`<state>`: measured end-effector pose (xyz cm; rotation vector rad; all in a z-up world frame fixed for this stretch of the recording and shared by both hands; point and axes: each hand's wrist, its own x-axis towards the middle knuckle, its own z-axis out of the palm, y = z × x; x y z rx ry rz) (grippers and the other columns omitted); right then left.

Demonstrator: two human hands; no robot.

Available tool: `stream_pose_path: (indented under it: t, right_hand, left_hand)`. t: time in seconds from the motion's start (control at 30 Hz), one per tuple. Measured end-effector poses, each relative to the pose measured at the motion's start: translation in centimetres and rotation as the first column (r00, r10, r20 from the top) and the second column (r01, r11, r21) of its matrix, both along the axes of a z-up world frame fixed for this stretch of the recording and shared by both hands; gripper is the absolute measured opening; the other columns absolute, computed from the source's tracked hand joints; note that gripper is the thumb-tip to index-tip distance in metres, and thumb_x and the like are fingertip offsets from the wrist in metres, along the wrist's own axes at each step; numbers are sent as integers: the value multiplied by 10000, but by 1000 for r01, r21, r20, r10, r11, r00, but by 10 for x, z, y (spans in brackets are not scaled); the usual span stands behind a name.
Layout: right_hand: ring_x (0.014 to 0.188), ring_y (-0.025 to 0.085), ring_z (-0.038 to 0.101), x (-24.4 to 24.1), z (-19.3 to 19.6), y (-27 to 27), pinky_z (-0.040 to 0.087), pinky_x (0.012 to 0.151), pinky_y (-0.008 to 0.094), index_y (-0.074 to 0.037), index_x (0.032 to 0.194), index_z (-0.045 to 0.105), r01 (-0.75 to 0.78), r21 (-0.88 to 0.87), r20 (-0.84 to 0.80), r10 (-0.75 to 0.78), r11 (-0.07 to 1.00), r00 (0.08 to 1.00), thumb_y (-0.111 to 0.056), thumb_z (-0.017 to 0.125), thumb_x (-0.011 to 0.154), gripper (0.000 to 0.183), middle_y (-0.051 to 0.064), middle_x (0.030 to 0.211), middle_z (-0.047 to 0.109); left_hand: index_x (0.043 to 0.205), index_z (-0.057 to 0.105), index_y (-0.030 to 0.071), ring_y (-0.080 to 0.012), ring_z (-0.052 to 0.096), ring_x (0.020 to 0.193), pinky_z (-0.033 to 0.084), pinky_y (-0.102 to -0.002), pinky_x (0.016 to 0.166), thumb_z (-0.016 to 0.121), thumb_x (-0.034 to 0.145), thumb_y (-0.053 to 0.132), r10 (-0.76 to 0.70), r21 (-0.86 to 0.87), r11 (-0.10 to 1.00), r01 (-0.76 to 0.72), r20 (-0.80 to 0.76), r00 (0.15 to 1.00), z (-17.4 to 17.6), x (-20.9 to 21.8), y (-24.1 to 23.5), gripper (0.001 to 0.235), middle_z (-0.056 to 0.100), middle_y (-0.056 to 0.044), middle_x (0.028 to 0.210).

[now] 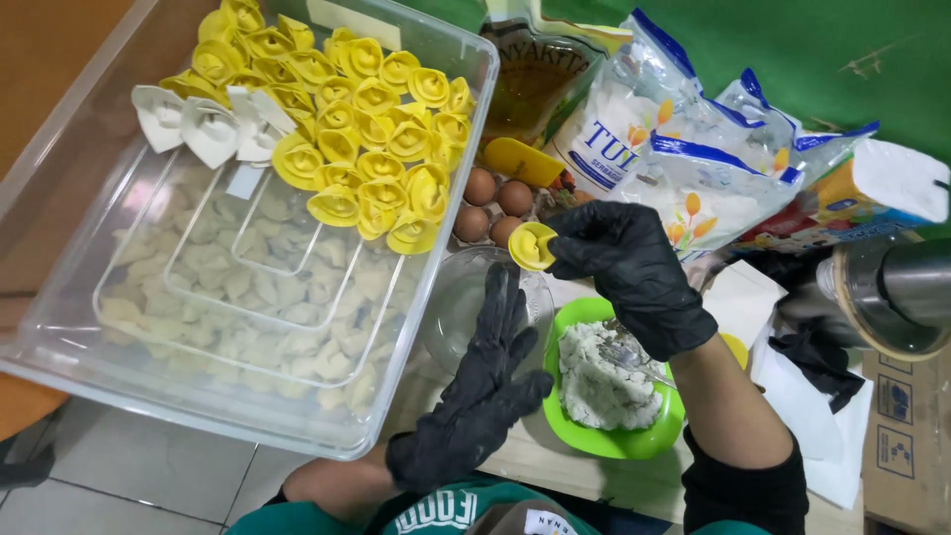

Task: Filling and folding yellow dough squares into shaped pastries and placing them in a storage container.

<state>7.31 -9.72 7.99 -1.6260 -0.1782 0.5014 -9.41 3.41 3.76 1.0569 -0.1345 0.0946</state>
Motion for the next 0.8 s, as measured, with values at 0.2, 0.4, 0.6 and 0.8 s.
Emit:
stream_pose_path:
  t: [0.2, 0.4, 0.6, 0.8]
  right_hand:
    - [728, 266, 761, 2, 33, 86, 700, 684, 318, 44, 965, 731, -107, 138, 96, 94, 985, 991, 20, 820, 780, 207, 195, 878, 758]
    - [680, 182, 763, -1, 35, 189, 684, 627, 258, 0, 971, 782, -343, -94, 232, 356, 935, 905, -50, 794, 842, 139, 118, 817, 769]
    - [734, 152, 780, 28, -36, 252, 638, 642, 251, -141, 923, 817, -290, -187, 470, 344, 939, 813, -134, 927, 736, 217, 43, 785, 778]
    - [944, 182, 751, 25, -48, 257, 577, 858, 267, -266, 948, 810, -134, -594, 533, 513, 793, 673, -329, 836, 822, 143, -32, 913, 787]
  left_hand:
    - [1617, -95, 135, -284, -72, 1648, 107, -561, 1318, 602, 1064, 163, -200, -46, 976, 214, 210, 957, 70, -62, 80, 890, -208, -86, 1734]
    - [1610, 223, 191, -350, 147, 1653, 296, -562, 1260, 611, 859, -56, 250, 83, 961, -265, 155, 956, 82, -32, 176, 881, 117, -112, 1761]
    - [1471, 559, 63, -353, 437, 1437, 373, -514, 1165, 786, 843, 108, 203, 931, 145, -336, 304, 931, 15, 29, 296, 670, 489, -213, 1543]
    - [1191, 729, -7, -379, 576, 1327, 481, -467, 1142, 551, 1012, 308, -307, 796, 175, -580, 603, 736, -45, 44, 350, 404, 671, -185, 1339]
